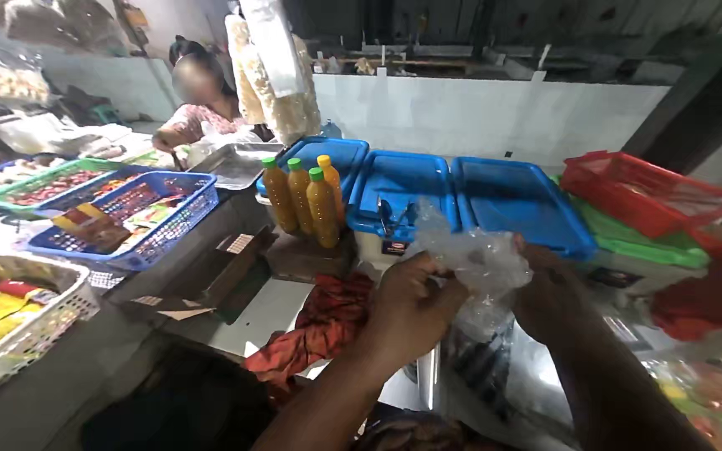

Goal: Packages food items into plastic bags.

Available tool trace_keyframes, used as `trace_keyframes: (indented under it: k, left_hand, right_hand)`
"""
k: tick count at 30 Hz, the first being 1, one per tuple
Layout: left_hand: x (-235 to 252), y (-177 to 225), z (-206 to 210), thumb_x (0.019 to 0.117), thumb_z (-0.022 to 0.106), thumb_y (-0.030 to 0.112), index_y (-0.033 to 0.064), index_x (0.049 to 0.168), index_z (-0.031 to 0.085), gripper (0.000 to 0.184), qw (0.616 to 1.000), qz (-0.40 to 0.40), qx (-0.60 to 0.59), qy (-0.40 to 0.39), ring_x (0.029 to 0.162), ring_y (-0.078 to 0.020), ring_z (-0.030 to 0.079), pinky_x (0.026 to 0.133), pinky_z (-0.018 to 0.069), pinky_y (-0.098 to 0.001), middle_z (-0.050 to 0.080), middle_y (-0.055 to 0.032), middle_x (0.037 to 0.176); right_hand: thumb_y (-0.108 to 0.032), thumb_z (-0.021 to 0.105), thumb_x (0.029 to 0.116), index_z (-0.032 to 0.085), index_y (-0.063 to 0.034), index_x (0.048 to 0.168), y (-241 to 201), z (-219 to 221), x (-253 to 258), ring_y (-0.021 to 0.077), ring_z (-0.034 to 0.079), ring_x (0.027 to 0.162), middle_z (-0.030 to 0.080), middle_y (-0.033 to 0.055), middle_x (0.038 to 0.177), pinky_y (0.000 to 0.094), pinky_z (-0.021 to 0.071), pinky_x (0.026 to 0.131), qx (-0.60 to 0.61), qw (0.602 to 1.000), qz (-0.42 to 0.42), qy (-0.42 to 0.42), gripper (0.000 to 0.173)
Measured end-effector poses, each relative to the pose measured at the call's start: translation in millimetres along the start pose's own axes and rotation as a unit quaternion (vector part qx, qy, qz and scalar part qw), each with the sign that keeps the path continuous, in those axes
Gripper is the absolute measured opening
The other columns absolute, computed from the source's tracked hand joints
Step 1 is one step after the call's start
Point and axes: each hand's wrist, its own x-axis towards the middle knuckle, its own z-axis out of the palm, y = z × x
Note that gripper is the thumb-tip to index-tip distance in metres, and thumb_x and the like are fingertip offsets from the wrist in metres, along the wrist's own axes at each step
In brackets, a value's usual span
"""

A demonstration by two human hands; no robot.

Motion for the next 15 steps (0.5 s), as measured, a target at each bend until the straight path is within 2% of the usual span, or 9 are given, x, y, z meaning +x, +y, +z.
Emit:
trace_keyframes:
  k: [2, 3, 5, 6, 7, 9, 10, 12, 15]
  left_hand:
    - [-3, 0, -1, 0.0995, 0.054, 0.005, 0.0052, 0.104, 0.068, 0.015, 0.995, -0.040, -0.087, -0.009, 0.067, -0.0020, 0.062, 0.061, 0.0548, -0.0200, 0.069, 0.0035, 0.084]
    - [-6, 0, -2, 0.1009, 0.045, 0.007, 0.0095, 0.101, 0.062, 0.017, 0.987, -0.071, -0.144, -0.007, 0.061, 0.0001, 0.058, 0.055, 0.0510, -0.0176, 0.063, 0.0069, 0.077]
    - [-10, -1, -5, 0.1032, 0.040, 0.011, 0.0115, 0.102, 0.059, 0.019, 0.976, -0.102, -0.193, -0.008, 0.061, 0.0008, 0.058, 0.055, 0.0516, -0.0173, 0.062, 0.0077, 0.077]
    - [-10, -1, -6, 0.1029, 0.045, 0.011, 0.0077, 0.106, 0.063, 0.018, 0.984, -0.080, -0.160, -0.017, 0.067, 0.0009, 0.060, 0.060, 0.0530, -0.0178, 0.065, 0.0064, 0.083]
    - [-8, -3, -6, 0.1021, 0.053, 0.010, 0.0029, 0.108, 0.067, 0.017, 0.993, -0.046, -0.109, -0.026, 0.075, -0.0003, 0.063, 0.068, 0.0555, -0.0201, 0.068, 0.0034, 0.089]
    - [-5, -2, -4, 0.0967, 0.062, 0.008, 0.0017, 0.105, 0.072, 0.015, 0.999, 0.003, 0.036, -0.008, 0.080, -0.0001, 0.064, 0.075, 0.0563, -0.0207, 0.071, 0.0005, 0.092]
    - [-4, -2, -3, 0.0944, 0.064, 0.008, 0.0023, 0.102, 0.074, 0.014, 0.994, 0.022, 0.111, 0.009, 0.084, -0.0020, 0.066, 0.079, 0.0564, -0.0226, 0.071, -0.0013, 0.092]
    - [-4, -3, -2, 0.0897, 0.068, 0.008, 0.0010, 0.093, 0.072, 0.009, 0.973, 0.056, 0.221, 0.029, 0.087, -0.0112, 0.068, 0.081, 0.0568, -0.0306, 0.070, -0.0073, 0.089]
    - [-6, -19, -1, 0.0821, 0.072, 0.003, 0.0013, 0.089, 0.069, 0.008, 0.966, 0.106, 0.224, 0.070, 0.083, -0.0132, 0.068, 0.078, 0.0582, -0.0329, 0.070, -0.0072, 0.085]
  right_hand:
    - [-0.039, 0.064, 0.0980, 0.066, -0.0230, 0.099, -4, -1, 2, -0.0039, 0.061, 0.072, 0.064, -0.0140, 0.082, 0.0174, 0.0546, 0.064, -0.035, 0.999, 0.013, -0.013, 0.016]
    - [-0.029, 0.071, 0.0894, 0.066, -0.0165, 0.103, -8, 0, 2, -0.0001, 0.063, 0.072, 0.066, -0.0091, 0.085, 0.0193, 0.0560, 0.063, -0.054, 0.998, 0.018, -0.021, 0.019]
    - [-0.025, 0.075, 0.0831, 0.064, -0.0104, 0.111, -10, 5, -1, 0.0004, 0.065, 0.075, 0.069, -0.0066, 0.090, 0.0185, 0.0567, 0.065, -0.098, 0.995, 0.017, -0.027, 0.034]
    - [-0.021, 0.074, 0.0829, 0.063, -0.0074, 0.113, -10, 7, -3, -0.0010, 0.065, 0.077, 0.069, -0.0060, 0.092, 0.0177, 0.0571, 0.068, -0.110, 0.994, 0.014, -0.022, 0.035]
    - [-0.020, 0.071, 0.0870, 0.063, -0.0059, 0.114, -10, 7, -5, -0.0030, 0.066, 0.082, 0.070, -0.0066, 0.095, 0.0168, 0.0582, 0.074, -0.107, 0.994, 0.013, -0.022, 0.032]
    - [-0.022, 0.062, 0.0966, 0.065, -0.0103, 0.116, -8, 2, -4, -0.0026, 0.066, 0.088, 0.070, -0.0084, 0.098, 0.0177, 0.0578, 0.079, -0.002, 0.998, 0.047, -0.036, 0.023]
    - [-0.030, 0.059, 0.1004, 0.068, -0.0150, 0.114, -8, -1, -1, -0.0012, 0.067, 0.086, 0.070, -0.0091, 0.095, 0.0182, 0.0575, 0.077, 0.070, 0.993, 0.082, -0.045, 0.022]
    - [-0.044, 0.067, 0.0964, 0.069, -0.0162, 0.112, -8, -2, 3, 0.0013, 0.066, 0.081, 0.070, -0.0082, 0.092, 0.0195, 0.0571, 0.070, 0.094, 0.988, 0.104, -0.067, 0.032]
    - [-0.025, 0.067, 0.0938, 0.065, -0.0168, 0.100, -2, 5, 5, 0.0009, 0.063, 0.074, 0.066, -0.0083, 0.085, 0.0187, 0.0556, 0.064, -0.006, 0.998, 0.046, -0.047, 0.010]
